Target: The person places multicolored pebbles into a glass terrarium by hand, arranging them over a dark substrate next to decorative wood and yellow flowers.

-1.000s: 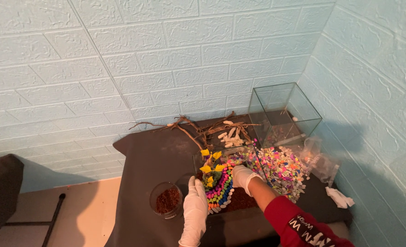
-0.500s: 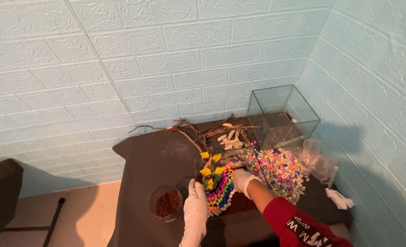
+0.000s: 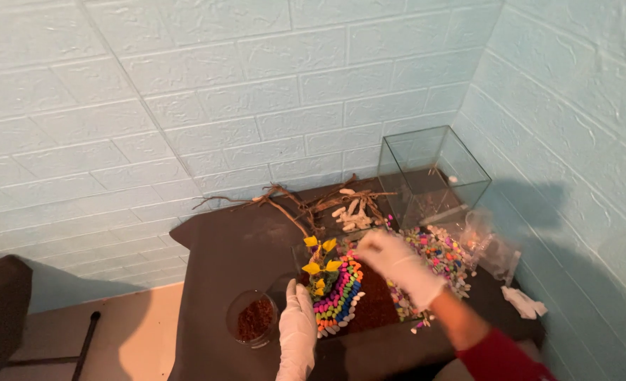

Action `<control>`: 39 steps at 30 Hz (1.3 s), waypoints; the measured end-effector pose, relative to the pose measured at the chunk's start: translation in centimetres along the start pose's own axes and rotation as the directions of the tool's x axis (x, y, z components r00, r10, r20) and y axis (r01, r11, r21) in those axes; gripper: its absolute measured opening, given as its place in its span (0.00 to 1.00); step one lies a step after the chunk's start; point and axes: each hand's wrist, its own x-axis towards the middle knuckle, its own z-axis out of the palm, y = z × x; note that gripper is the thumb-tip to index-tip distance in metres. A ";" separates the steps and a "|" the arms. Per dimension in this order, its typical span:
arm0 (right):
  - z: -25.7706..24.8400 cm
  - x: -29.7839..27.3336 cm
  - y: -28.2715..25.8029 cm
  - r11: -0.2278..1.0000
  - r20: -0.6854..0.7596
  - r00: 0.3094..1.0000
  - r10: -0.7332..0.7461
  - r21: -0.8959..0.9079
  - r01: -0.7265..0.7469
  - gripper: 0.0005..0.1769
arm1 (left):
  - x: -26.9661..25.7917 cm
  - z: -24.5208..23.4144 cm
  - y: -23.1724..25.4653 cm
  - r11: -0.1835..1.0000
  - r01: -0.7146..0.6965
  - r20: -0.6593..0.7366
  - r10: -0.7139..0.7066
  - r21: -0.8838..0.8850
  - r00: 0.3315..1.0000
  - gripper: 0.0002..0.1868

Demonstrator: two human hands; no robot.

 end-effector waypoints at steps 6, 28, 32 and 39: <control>-5.0 6.5 11.5 0.982 -0.395 0.913 0.106 0.188 -0.032 0.10 | 1.5 0.7 0.5 0.999 -0.003 0.051 0.001 0.041 0.999 0.40; -0.1 17.8 18.6 0.790 -0.019 0.979 0.205 -0.587 -0.177 0.48 | 5.0 3.1 2.1 0.998 0.007 0.055 -0.011 0.068 0.998 0.30; 1.0 25.9 23.6 0.640 0.149 0.772 0.617 -0.667 -0.383 0.30 | 5.6 3.0 2.2 0.998 -0.029 0.082 0.024 0.064 0.996 0.30; -1.1 15.0 16.9 0.710 0.059 0.934 0.353 -0.666 -0.226 0.11 | 5.1 3.1 2.2 0.995 0.027 0.009 -0.028 0.092 1.000 0.30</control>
